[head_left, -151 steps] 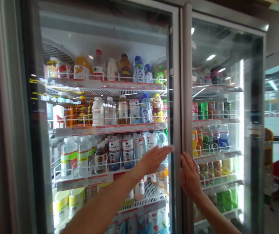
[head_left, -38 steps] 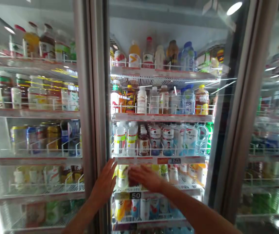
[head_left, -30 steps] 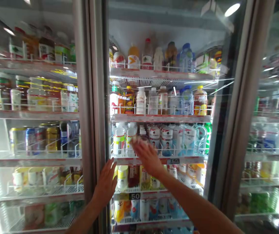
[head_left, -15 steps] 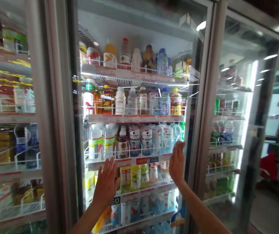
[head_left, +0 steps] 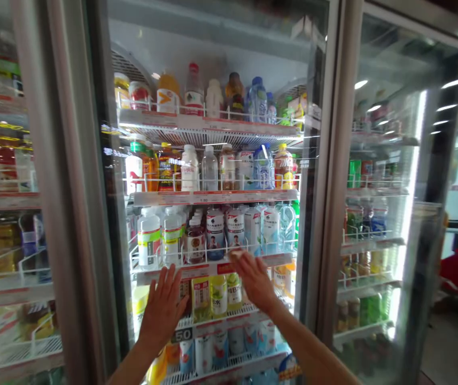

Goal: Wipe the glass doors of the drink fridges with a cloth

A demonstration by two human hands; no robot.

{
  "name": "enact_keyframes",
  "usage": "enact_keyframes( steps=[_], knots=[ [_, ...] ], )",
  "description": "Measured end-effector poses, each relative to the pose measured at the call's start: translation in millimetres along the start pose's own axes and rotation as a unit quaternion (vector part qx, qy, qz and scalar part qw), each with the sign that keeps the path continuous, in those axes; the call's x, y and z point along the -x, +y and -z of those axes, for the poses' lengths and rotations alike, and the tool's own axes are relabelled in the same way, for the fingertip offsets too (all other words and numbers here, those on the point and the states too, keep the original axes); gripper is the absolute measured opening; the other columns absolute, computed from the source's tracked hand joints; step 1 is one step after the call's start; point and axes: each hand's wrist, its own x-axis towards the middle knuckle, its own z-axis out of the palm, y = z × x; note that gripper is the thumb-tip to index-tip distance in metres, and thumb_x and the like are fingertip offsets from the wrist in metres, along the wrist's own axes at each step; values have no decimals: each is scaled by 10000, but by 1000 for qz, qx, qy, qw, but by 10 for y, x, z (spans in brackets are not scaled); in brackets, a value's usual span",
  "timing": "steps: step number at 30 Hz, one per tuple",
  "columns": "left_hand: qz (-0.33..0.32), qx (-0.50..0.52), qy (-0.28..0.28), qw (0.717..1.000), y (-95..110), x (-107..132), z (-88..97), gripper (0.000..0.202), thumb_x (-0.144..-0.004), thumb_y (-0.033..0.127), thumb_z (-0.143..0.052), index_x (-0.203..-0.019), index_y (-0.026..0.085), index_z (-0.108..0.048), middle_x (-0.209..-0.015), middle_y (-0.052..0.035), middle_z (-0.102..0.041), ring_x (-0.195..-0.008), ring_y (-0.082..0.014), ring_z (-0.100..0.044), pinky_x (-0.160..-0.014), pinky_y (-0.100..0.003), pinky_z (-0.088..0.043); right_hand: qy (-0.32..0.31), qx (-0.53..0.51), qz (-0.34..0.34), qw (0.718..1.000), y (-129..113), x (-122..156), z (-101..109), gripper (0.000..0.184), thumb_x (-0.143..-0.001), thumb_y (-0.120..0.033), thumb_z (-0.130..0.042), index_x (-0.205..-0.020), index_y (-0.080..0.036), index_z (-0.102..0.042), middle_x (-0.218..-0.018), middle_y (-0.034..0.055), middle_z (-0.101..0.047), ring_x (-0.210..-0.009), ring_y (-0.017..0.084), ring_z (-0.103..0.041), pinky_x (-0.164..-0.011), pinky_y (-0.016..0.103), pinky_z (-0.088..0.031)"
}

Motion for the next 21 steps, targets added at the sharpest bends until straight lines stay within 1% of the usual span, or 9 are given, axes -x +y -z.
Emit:
enact_keyframes(
  steps=[3,5,7,9,11,13,17,19,21],
  knots=[
    [6,-11,0,1000,11,5,-3,651,-880,373,-372,-1429,138,-113,-1439,-154,-304,-1375,-262,-147,-1085,-483,-226,152,53,-215,963,465,-86,118,624,-845,-85,-276,-1439,-194,-121,-1466,128,-248,-1366,248,-189,-1043,528,-273],
    [13,-15,-1,1000,16,11,-15,661,-876,369,-384,-1429,138,-105,-1444,-155,-292,-1376,-260,-141,-1086,-479,-226,220,60,-278,933,491,-224,89,616,-857,-118,-277,-1442,-147,-86,-1482,162,-172,-1378,276,-125,-1030,565,-270],
    [14,-15,-2,1000,13,20,-32,660,-876,372,-382,-1429,136,-109,-1445,-158,-289,-1377,-260,-133,-1085,-484,-223,188,40,-216,957,198,-287,-16,643,-832,-89,-287,-1442,-161,-96,-1482,131,-198,-1383,261,-106,-1039,540,-278],
    [18,-9,-5,1000,4,30,-48,650,-877,381,-378,-1428,147,-123,-1443,-153,-294,-1376,-260,-138,-1087,-492,-219,97,5,-80,992,-181,-237,-111,684,-793,-50,-308,-1436,-220,-149,-1457,65,-292,-1374,213,-169,-1061,465,-283],
    [22,-3,-7,1000,-7,39,-57,645,-877,389,-378,-1427,159,-132,-1441,-146,-302,-1372,-259,-155,-1089,-493,-217,16,-22,32,999,-328,-131,-112,691,-773,-47,-344,-1418,-263,-216,-1419,24,-373,-1348,172,-250,-1079,392,-272],
    [22,-1,-8,1000,-14,43,-58,644,-877,388,-382,-1427,163,-134,-1437,-143,-313,-1370,-258,-167,-1090,-485,-220,18,-14,1,1000,-101,-70,-3,657,-794,-63,-349,-1406,-280,-249,-1400,21,-403,-1323,162,-304,-1078,372,-275],
    [16,4,3,1000,-17,41,-49,630,-883,375,-378,-1427,170,-138,-1426,-132,-339,-1371,-247,-171,-1090,-469,-232,202,46,-254,945,695,-250,233,579,-878,-128,-231,-1440,-190,-107,-1461,129,-260,-1351,238,-240,-1049,508,-285],
    [18,10,7,1000,-17,38,-47,624,-885,379,-372,-1427,173,-140,-1426,-126,-342,-1372,-245,-170,-1091,-470,-229,232,55,-276,931,691,-379,209,581,-884,-141,-213,-1443,-161,-59,-1470,160,-213,-1368,268,-180,-1039,548,-275],
    [16,15,9,1000,-20,37,-47,624,-889,387,-363,-1429,175,-132,-1432,-124,-331,-1374,-245,-161,-1096,-470,-215,183,44,-214,959,368,-414,109,605,-865,-113,-251,-1443,-184,-88,-1458,133,-260,-1372,264,-169,-1040,522,-293]
  ],
)
